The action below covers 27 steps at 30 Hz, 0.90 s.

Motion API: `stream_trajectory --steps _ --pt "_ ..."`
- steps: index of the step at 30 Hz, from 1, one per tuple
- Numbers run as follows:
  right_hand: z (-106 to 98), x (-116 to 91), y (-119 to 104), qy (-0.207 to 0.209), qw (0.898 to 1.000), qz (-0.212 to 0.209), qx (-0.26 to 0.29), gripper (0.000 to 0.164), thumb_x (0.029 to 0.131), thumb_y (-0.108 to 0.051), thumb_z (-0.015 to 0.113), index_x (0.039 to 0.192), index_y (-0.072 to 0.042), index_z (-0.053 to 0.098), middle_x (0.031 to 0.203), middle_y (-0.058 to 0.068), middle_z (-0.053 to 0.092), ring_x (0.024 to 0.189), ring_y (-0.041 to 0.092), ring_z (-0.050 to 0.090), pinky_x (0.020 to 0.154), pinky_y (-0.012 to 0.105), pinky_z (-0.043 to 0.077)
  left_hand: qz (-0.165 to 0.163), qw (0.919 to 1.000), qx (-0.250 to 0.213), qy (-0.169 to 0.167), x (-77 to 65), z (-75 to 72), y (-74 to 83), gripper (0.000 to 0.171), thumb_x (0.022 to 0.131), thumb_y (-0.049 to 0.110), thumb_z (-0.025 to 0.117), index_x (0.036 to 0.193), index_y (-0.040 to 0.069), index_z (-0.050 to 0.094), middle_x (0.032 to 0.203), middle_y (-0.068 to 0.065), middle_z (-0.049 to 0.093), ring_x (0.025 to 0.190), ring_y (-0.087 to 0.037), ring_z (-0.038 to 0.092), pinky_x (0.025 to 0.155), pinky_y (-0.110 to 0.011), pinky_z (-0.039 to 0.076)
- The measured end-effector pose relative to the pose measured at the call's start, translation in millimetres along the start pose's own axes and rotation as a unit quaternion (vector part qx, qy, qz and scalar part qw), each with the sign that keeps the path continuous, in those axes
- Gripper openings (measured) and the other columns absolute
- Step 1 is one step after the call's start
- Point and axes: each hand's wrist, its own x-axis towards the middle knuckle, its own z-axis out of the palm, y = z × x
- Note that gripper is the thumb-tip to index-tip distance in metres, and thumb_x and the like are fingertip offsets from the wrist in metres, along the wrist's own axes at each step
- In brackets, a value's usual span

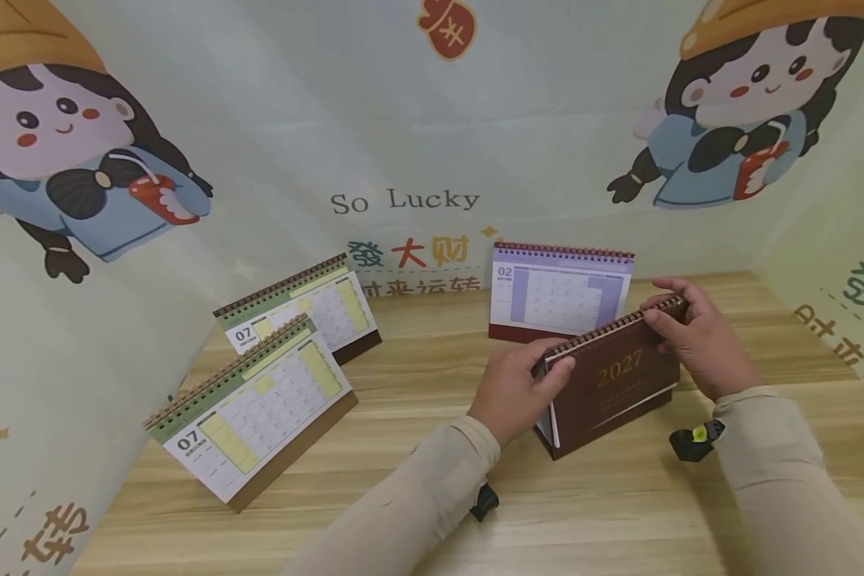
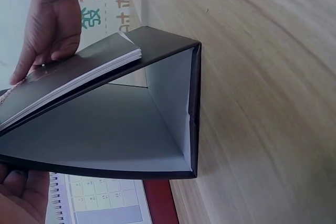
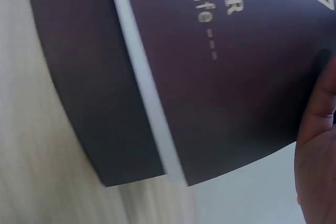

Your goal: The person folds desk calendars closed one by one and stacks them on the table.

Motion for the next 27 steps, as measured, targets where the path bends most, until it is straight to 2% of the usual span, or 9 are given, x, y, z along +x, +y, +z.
stream_trajectory --steps 3,6,10,12,15,18,20,23,27 --pt "-1 -1 4 0.006 1.000 0.007 -0.004 0.035 0.100 0.000 0.054 0.127 -0.023 0.050 0.105 -0.010 0.064 0.082 0.005 0.054 0.063 0.017 0.045 -0.005 0.9999 -0.010 -0.001 0.2 -1.0 0.8 0.026 0.095 0.026 0.068 0.117 0.015 0.073 0.084 0.005 0.073 0.060 0.001 0.047 0.060 -0.009 0.037" --pt "-3 -4 8 0.005 0.999 0.032 -0.042 0.033 0.100 -0.003 0.056 0.123 -0.025 0.049 0.099 -0.011 0.062 0.078 0.005 0.053 0.062 0.017 0.044 -0.014 0.9996 -0.024 -0.009 0.0 -1.9 1.5 0.026 0.095 0.026 0.068 0.118 0.014 0.073 0.086 0.004 0.073 0.061 0.002 0.047 0.061 -0.008 0.037" --pt "-6 -7 14 -0.004 0.995 0.060 -0.083 0.026 0.101 -0.004 0.056 0.117 -0.023 0.047 0.092 -0.010 0.060 0.075 0.005 0.054 0.060 0.019 0.045 -0.042 0.9979 -0.040 -0.027 -0.3 -0.2 1.5 0.028 0.094 0.027 0.069 0.120 0.015 0.072 0.091 0.004 0.074 0.067 0.002 0.052 0.065 -0.008 0.040" --pt "-6 -8 16 -0.007 0.993 0.065 -0.100 0.022 0.102 -0.005 0.055 0.113 -0.020 0.045 0.090 -0.009 0.060 0.075 0.005 0.055 0.059 0.021 0.047 -0.068 0.9955 -0.046 -0.048 -1.5 2.9 0.3 0.031 0.093 0.029 0.071 0.121 0.016 0.071 0.092 0.006 0.073 0.072 0.002 0.055 0.068 -0.009 0.041" --pt "-6 -10 17 -0.010 0.985 0.069 -0.159 0.015 0.103 -0.009 0.054 0.110 -0.016 0.042 0.089 -0.010 0.058 0.075 0.005 0.057 0.059 0.023 0.051 -0.114 0.9865 -0.083 -0.083 -5.7 10.9 -3.0 0.033 0.091 0.031 0.074 0.119 0.016 0.069 0.091 0.009 0.071 0.074 0.001 0.057 0.069 -0.013 0.044" --pt "-5 -10 16 -0.021 0.975 0.079 -0.206 0.017 0.104 -0.015 0.054 0.114 -0.012 0.040 0.092 -0.006 0.057 0.077 0.006 0.058 0.060 0.027 0.053 -0.153 0.9743 -0.129 -0.104 -10.5 18.7 -7.5 0.035 0.087 0.031 0.078 0.118 0.018 0.067 0.091 0.012 0.069 0.077 0.000 0.058 0.070 -0.016 0.047" --pt "-5 -10 15 -0.027 0.968 0.085 -0.235 0.023 0.104 -0.017 0.053 0.117 -0.007 0.037 0.094 -0.001 0.055 0.077 0.007 0.057 0.060 0.029 0.054 -0.160 0.9699 -0.150 -0.105 -11.8 22.0 -9.7 0.037 0.086 0.029 0.080 0.118 0.019 0.066 0.092 0.012 0.069 0.078 0.000 0.059 0.072 -0.018 0.048" --pt "-4 -9 14 -0.035 0.959 0.090 -0.265 0.033 0.104 -0.019 0.053 0.122 0.002 0.034 0.097 0.007 0.055 0.078 0.007 0.058 0.061 0.031 0.055 -0.164 0.9677 -0.161 -0.105 -12.6 24.5 -12.2 0.040 0.084 0.028 0.081 0.120 0.021 0.065 0.092 0.012 0.069 0.078 -0.001 0.059 0.073 -0.019 0.048" --pt "-5 -8 12 -0.038 0.947 0.080 -0.308 0.038 0.103 -0.019 0.054 0.122 0.009 0.037 0.099 0.015 0.060 0.080 0.004 0.060 0.066 0.027 0.054 -0.170 0.9648 -0.169 -0.108 -14.0 26.8 -12.9 0.042 0.085 0.029 0.080 0.123 0.021 0.063 0.095 0.011 0.068 0.081 -0.002 0.059 0.076 -0.020 0.048"
